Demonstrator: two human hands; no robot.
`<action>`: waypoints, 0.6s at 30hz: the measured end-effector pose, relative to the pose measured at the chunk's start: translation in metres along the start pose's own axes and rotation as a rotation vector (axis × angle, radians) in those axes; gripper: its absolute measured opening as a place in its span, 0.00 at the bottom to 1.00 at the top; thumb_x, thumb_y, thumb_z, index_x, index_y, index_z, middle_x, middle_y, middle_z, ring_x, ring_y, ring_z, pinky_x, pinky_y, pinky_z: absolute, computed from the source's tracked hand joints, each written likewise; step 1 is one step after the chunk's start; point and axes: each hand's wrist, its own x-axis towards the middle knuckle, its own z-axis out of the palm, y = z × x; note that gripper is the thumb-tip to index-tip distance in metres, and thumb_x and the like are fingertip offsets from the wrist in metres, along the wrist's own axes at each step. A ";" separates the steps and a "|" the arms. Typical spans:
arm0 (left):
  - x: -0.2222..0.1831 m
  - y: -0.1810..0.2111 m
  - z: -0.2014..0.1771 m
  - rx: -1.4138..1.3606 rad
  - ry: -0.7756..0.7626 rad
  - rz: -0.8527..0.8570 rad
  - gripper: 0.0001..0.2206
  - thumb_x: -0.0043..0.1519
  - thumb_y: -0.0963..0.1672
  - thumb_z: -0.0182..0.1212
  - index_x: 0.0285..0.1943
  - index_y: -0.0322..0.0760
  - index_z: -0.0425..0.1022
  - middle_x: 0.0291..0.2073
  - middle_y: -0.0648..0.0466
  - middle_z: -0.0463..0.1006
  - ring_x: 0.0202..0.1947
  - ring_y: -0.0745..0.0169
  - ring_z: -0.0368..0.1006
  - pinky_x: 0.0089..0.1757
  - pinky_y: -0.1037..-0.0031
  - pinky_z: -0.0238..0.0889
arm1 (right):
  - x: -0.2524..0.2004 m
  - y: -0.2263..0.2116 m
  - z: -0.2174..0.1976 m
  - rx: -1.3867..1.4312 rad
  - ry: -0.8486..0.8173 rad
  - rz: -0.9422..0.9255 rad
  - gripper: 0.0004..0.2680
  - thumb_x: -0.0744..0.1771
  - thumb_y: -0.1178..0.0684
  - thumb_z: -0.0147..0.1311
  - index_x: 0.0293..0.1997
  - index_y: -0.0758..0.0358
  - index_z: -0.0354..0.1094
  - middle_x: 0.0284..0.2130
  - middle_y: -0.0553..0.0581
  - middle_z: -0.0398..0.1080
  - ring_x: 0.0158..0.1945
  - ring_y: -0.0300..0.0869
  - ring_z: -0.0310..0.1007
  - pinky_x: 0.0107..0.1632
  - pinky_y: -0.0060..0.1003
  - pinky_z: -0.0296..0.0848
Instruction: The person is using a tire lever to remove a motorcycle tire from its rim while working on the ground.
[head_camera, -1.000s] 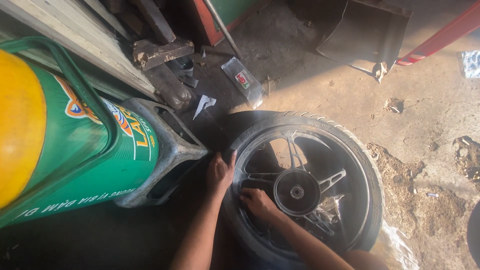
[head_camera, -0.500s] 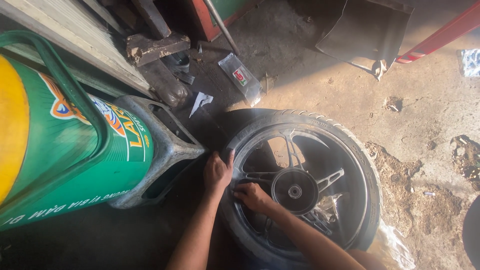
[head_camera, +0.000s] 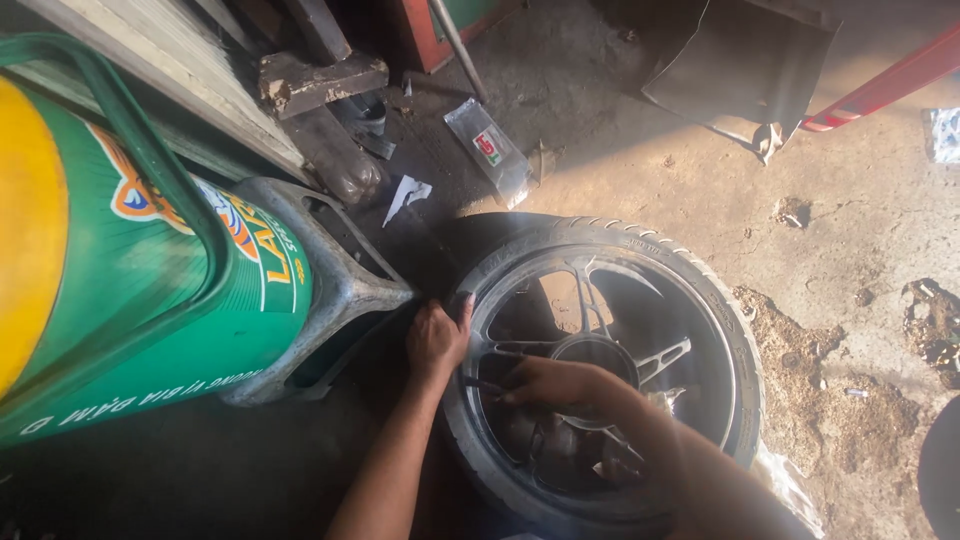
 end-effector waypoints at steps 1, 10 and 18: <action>0.001 0.001 0.000 0.004 0.011 0.004 0.35 0.64 0.63 0.48 0.49 0.26 0.74 0.45 0.32 0.78 0.48 0.33 0.77 0.47 0.53 0.72 | -0.003 0.023 -0.011 -0.073 -0.156 -0.334 0.09 0.72 0.55 0.55 0.53 0.73 0.75 0.34 0.59 0.79 0.34 0.43 0.77 0.36 0.35 0.75; 0.007 -0.010 0.012 0.034 0.008 0.043 0.37 0.62 0.64 0.50 0.45 0.23 0.75 0.42 0.31 0.79 0.44 0.34 0.79 0.42 0.56 0.76 | 0.014 -0.047 0.106 1.230 0.372 0.612 0.13 0.69 0.44 0.49 0.24 0.51 0.60 0.14 0.46 0.53 0.12 0.35 0.50 0.15 0.30 0.46; 0.013 -0.017 0.013 -0.008 -0.029 0.084 0.37 0.62 0.64 0.51 0.46 0.22 0.74 0.41 0.29 0.79 0.44 0.33 0.79 0.42 0.56 0.76 | 0.095 -0.026 0.222 0.433 1.148 0.273 0.15 0.70 0.45 0.45 0.40 0.71 0.72 0.30 0.71 0.75 0.33 0.60 0.76 0.39 0.52 0.73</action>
